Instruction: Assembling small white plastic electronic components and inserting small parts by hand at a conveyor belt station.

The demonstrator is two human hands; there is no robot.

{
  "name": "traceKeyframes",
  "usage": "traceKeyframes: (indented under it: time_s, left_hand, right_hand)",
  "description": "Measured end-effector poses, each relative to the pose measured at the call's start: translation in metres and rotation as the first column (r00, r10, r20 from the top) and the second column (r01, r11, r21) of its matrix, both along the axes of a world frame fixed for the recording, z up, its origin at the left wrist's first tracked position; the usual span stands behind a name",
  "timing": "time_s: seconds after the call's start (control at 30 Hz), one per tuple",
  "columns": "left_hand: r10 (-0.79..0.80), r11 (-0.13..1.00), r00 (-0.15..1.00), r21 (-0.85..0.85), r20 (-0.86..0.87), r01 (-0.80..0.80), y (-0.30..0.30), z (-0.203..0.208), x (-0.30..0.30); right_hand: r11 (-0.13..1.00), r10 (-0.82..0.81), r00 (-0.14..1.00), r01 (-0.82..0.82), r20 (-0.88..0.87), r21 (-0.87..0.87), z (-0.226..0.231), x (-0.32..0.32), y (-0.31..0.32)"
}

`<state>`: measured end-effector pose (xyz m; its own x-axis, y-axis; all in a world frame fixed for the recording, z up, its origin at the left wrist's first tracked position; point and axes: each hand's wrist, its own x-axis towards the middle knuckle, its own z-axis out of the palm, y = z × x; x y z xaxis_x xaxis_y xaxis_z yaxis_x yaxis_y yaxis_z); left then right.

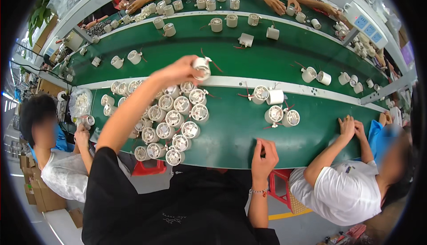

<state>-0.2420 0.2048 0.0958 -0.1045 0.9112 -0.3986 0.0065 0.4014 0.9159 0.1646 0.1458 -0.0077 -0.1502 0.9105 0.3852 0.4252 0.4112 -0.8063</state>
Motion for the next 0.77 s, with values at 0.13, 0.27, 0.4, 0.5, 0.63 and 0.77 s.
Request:
traceKeyframes:
  time_s: [0.13, 0.27, 0.4, 0.5, 0.63, 0.77]
  left_hand:
    - [-0.079, 0.972, 0.983, -0.231, -0.167, 0.039, 0.049, -0.026, -0.133]
    - [-0.218, 0.917, 0.889, -0.397, -0.401, 0.046, 0.085, -0.026, -0.174]
    - [-0.295, 0.954, 0.409, -0.292, -0.863, 0.072, 0.125, -0.036, -0.223]
    - [0.018, 0.933, -0.003, 0.016, -1.0, 0.36, 0.179, -0.072, -0.24]
    - [0.32, 0.925, 0.112, 0.336, -0.941, 0.177, 0.245, -0.116, -0.155]
    - [0.219, 0.973, 0.259, 0.231, -0.941, 0.018, 0.266, -0.128, -0.144]
  right_hand:
    - [1.0, 0.003, 0.999, -0.003, 0.032, -0.02, -0.012, -0.002, 0.006]
    - [0.999, -0.026, 0.997, 0.022, 0.075, 0.043, -0.013, -0.002, 0.011]
    - [0.998, -0.009, 0.995, 0.004, 0.097, 0.057, -0.005, -0.007, 0.014]
    - [0.999, 0.007, 0.993, -0.012, 0.118, 0.044, -0.004, -0.007, 0.016]
    - [1.0, 0.003, 0.989, -0.007, 0.149, 0.021, -0.006, -0.005, 0.013]
    - [1.0, 0.006, 0.99, -0.002, 0.143, -0.029, -0.004, -0.005, 0.013]
